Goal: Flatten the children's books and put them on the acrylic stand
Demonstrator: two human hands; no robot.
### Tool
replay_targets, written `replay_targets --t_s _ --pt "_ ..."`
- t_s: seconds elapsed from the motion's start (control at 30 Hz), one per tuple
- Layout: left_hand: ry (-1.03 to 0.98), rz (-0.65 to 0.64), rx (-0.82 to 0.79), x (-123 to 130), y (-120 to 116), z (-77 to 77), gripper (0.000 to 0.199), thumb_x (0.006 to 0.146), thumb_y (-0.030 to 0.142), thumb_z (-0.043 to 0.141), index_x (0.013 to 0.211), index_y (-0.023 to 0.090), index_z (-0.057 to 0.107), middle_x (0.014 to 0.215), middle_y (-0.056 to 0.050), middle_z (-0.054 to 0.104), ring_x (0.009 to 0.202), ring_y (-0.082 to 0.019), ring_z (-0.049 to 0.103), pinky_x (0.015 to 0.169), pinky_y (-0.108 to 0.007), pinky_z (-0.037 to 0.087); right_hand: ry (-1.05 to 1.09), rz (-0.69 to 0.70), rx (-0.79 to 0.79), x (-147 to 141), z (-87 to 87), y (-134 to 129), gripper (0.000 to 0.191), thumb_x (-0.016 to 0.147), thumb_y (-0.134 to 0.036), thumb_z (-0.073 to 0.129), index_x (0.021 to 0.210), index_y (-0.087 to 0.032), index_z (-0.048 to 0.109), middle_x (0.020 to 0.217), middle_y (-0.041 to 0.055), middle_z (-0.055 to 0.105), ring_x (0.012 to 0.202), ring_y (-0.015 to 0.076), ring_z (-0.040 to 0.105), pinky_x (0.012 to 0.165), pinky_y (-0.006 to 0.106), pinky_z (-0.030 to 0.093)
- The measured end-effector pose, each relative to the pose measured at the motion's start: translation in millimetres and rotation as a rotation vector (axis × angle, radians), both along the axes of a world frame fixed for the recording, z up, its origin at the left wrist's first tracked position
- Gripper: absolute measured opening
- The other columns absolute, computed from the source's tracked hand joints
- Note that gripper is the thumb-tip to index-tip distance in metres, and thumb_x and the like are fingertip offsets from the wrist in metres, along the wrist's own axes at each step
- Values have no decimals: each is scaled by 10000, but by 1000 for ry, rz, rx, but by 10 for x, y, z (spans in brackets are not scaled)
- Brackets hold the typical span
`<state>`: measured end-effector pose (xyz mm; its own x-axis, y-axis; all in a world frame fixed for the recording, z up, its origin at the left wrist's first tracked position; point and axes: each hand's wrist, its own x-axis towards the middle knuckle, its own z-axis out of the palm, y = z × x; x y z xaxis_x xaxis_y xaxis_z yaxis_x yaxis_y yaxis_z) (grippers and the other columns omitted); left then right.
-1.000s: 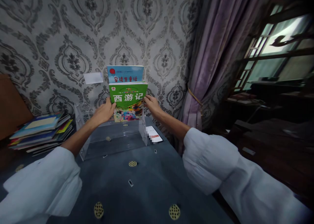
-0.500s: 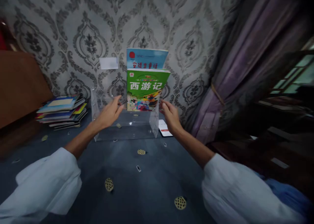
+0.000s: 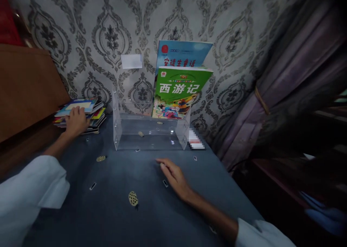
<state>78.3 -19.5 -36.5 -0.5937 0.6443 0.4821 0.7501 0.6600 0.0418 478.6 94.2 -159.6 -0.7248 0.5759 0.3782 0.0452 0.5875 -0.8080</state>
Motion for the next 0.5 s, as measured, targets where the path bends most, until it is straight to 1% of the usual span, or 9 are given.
replay_targets --t_s 0.07,0.13,0.27,0.37,0.43,0.5 --pt "-25 12 -52 -142 21 -11 541 952 198 383 1431 -53 362 1556 -352 323 1457 -474 276 1044 -756 295 -9 14 -1 -58 -62 -60 430 1039 -487 392 1209 -241 702 1176 94 728 1127 243 671 1017 424 515" --pt "-40 6 -97 -260 60 -22 529 959 169 352 1444 -41 363 1560 -332 341 1472 -453 271 1059 -763 265 -17 9 -10 -83 -123 -86 450 1036 -515 390 1200 -243 708 1175 98 731 1131 249 669 1028 437 506" --pt "-55 -3 -154 -459 137 -5 503 961 131 301 1430 -2 425 1507 -315 437 1431 -441 371 1060 -767 248 -51 -9 -73 -70 -166 -64 510 1031 -566 370 1192 -228 717 1134 113 738 1087 256 682 1000 450 520" --pt "-51 -20 -160 -579 136 33 506 938 89 277 1406 34 460 1452 -301 508 1355 -435 471 1037 -754 280 -53 -28 -121 -56 -158 -44 548 1018 -605 377 1170 -215 730 1126 126 741 1077 270 689 989 471 529" --pt "-42 -66 -149 -637 95 58 483 943 98 269 1376 83 482 1403 -261 570 1294 -409 530 1023 -735 310 -49 -40 -145 -53 -159 -42 542 1007 -617 400 1161 -221 736 1140 126 741 1085 280 691 987 487 534" --pt "-32 -154 -116 -667 37 79 435 953 131 283 1329 137 502 1318 -205 644 1228 -382 576 1009 -725 328 -44 -47 -160 -56 -166 -45 543 995 -635 413 1154 -233 741 1137 122 745 1087 287 694 981 496 541"
